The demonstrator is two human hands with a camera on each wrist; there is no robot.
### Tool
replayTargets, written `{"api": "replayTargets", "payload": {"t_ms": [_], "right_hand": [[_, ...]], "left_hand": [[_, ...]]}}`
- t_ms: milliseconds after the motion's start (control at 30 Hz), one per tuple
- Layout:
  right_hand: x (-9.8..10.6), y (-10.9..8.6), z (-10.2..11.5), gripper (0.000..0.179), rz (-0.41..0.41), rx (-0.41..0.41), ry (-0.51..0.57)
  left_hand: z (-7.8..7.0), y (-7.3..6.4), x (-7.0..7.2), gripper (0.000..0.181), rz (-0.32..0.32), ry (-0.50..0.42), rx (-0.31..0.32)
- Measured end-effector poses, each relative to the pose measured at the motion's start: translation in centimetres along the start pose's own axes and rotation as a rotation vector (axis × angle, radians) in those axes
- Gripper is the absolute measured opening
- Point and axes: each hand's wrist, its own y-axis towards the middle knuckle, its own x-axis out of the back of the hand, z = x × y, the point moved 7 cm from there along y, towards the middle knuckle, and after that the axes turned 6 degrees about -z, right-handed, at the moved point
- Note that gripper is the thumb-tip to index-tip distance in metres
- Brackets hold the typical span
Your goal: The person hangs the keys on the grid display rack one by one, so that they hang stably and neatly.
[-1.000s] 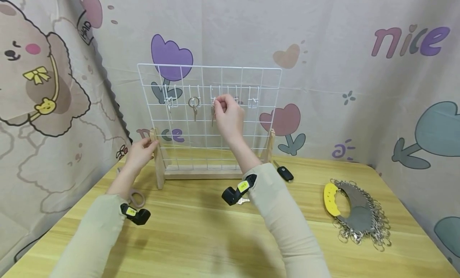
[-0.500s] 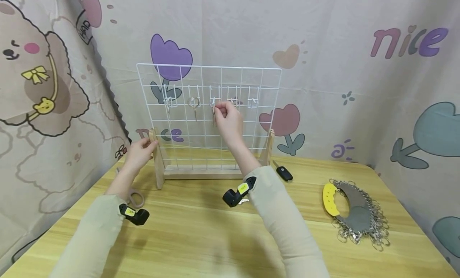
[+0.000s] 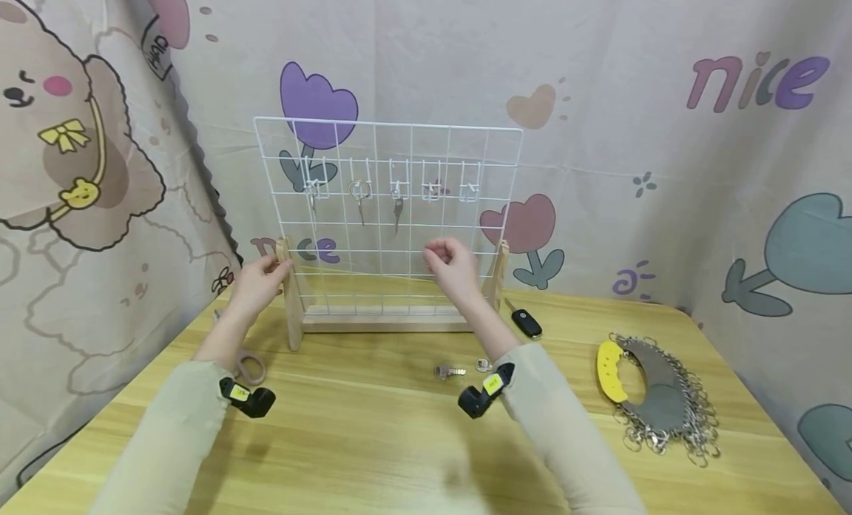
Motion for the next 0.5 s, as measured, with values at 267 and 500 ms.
{"api": "replayTargets", "payload": {"t_ms": [267,500], "right_hand": [[2.1,-3.5,-5.4,0.025,0.137,-0.096,-0.098],[2.9,-6.5,-8.7,0.025,0.228,-0.155,-0.149]], "left_hand": [[0.0,0.1,0.1,0.058,-0.007,0.007,-0.001],[-0.1,0.1,-0.1,0.057,-0.009,0.006,-0.007]]}}
